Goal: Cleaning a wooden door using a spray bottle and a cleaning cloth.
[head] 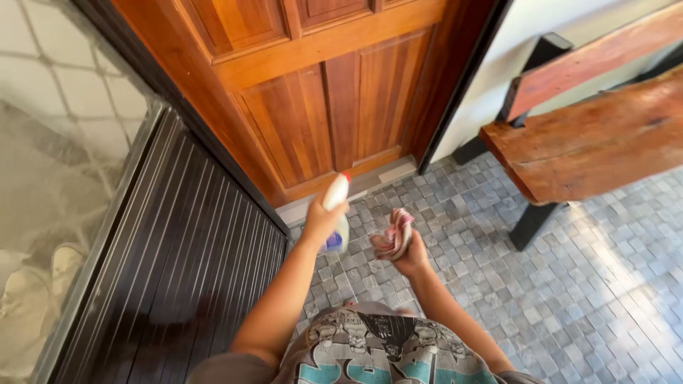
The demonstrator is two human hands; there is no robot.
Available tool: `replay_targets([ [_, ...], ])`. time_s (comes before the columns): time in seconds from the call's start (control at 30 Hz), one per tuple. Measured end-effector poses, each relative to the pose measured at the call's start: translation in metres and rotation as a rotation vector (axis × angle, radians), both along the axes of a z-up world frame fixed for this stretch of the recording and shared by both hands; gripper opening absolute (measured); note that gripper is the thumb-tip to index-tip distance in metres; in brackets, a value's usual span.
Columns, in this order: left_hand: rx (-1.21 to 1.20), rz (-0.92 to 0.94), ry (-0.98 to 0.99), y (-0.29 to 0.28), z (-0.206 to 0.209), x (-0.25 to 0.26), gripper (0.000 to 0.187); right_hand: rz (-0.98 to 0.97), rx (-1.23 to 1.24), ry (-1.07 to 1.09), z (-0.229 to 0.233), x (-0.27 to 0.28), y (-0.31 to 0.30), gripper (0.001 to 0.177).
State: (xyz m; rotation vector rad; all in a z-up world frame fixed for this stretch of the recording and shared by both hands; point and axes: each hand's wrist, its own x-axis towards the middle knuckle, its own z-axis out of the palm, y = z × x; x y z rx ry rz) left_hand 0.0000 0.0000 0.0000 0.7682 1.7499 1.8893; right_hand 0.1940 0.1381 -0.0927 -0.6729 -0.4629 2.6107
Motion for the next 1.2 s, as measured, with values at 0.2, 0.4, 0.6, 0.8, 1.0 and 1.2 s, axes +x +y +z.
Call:
replay_targets([
  [0.2, 0.187, 0.353, 0.338, 0.127, 0.046, -0.119, 0.044, 0.158, -0.083, 0.244, 0.001, -0.074, 0.088, 0.033],
  [0.4, 0.163, 0.503, 0.463, 0.261, 0.072, -0.165, 0.024, 0.277, -0.025, 0.199, 0.0, -0.157, 0.2, 0.022],
  [0.6, 0.086, 0.327, 0.697, 0.411, 0.09, -0.153, 0.038, 0.337, 0.091, -0.126, 0.015, -0.209, 0.325, 0.035],
  [0.8, 0.217, 0.431, 0.659, 0.449, 0.069, -0.187, 0.043, 0.202, 0.064, -0.218, 0.03, -0.257, 0.417, 0.046],
  [1.0, 0.055, 0.639, 0.399, 0.353, 0.031, -0.231, 0.037, -0.449, 0.918, 0.222, 0.083, -0.336, 0.511, 0.053],
  [1.2, -0.05, 0.678, 0.242, 0.248, 0.018, -0.227, 0.039, -0.771, 1.515, -0.381, 0.025, -0.464, 0.611, 0.068],
])
